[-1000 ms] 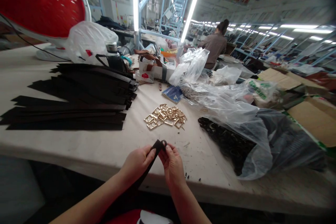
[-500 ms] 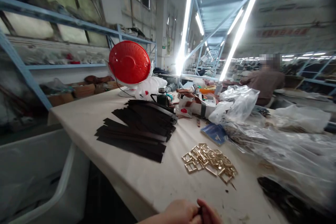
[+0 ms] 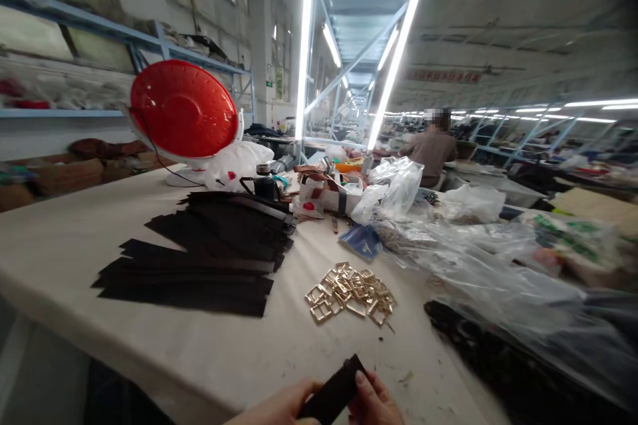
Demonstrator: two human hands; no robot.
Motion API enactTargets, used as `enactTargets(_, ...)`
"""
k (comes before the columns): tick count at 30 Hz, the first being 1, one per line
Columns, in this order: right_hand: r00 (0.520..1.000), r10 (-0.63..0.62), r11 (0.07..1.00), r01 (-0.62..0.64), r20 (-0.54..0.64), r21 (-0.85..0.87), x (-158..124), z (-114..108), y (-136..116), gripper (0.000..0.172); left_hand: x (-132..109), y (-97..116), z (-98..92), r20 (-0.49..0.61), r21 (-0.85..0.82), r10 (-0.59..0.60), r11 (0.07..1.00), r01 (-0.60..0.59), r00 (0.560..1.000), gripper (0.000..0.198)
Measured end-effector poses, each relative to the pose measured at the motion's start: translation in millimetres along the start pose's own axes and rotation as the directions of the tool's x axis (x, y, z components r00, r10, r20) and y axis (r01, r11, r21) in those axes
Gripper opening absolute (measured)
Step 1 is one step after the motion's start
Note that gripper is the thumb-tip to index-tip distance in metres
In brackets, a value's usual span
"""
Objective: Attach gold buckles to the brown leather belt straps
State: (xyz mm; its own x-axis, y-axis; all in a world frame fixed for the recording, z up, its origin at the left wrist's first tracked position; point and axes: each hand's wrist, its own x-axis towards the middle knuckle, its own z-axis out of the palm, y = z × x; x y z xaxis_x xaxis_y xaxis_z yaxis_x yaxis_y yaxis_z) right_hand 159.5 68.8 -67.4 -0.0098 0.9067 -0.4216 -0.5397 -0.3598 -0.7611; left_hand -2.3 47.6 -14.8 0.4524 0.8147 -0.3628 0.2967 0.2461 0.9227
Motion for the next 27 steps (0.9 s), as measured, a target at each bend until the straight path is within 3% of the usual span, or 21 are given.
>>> enactTargets(3, 0.994, 0.025, 0.998, -0.019, 0.103, -0.062, -7, 7, 2, 0.045, 0, 9, -2.7, 0.008, -0.135, -0.025, 0.991, 0.026, 1.000, 0.045)
enactTargets(7, 0.983, -0.019, 0.966, 0.064, 0.180, -0.251, -11, 14, -1, 0.041, 5, 21, -9.8, -0.058, -0.114, -0.006, 0.993, -0.001, 0.998, 0.046)
enactTargets(13, 0.979, -0.117, 0.964, 0.152, 0.165, -0.219, -10, 15, -9, 0.028, 9, 6, -11.1, 0.103, -0.212, -0.049, 0.975, 0.070, 0.994, 0.055)
enactTargets(16, 0.979, -0.094, 0.930, 0.152, 0.183, -0.334, -13, 19, -2, 0.028, 12, 4, -13.7, 0.047, -0.232, -0.058, 0.970, 0.068, 0.997, 0.052)
enactTargets(19, 0.944, -0.083, 0.855, 0.232, 0.318, -0.463, -10, 21, -9, 0.029, 17, 10, -20.7, 0.021, -0.207, -0.067, 0.976, 0.070, 0.998, 0.052)
enactTargets(20, 0.923, -0.116, 0.786, 0.311, 0.367, -0.535, -4, 20, -17, 0.029, 19, 12, -23.2, 0.012, -0.200, -0.083, 0.976, 0.084, 0.996, 0.051)
enactTargets(21, 0.901, -0.163, 0.655, 0.403, 0.401, -0.639, 5, 20, -28, 0.029, 21, 13, -25.3, -0.002, -0.198, -0.104, 0.975, 0.102, 0.995, 0.049)
enactTargets(23, 0.861, -0.278, 0.257, 0.495, 0.427, -0.830, 30, 20, -53, 0.026, 24, 14, -27.3, -0.035, -0.212, -0.160, 0.966, 0.149, 0.986, 0.045)
enactTargets(24, 0.857, -0.308, 0.034, 0.443, 0.412, -0.896, 45, 21, -65, 0.024, 26, 14, -27.1, -0.050, -0.227, -0.182, 0.960, 0.167, 0.982, 0.042)
enactTargets(25, 0.861, -0.322, -0.074, 0.390, 0.392, -0.918, 60, 22, -75, 0.022, 27, 13, -26.4, -0.061, -0.245, -0.201, 0.953, 0.180, 0.978, 0.040)
enactTargets(27, 0.880, -0.307, -0.181, 0.319, 0.361, -0.930, 84, 27, -90, 0.020, 28, 11, -24.6, -0.086, -0.286, -0.225, 0.939, 0.193, 0.970, 0.034)
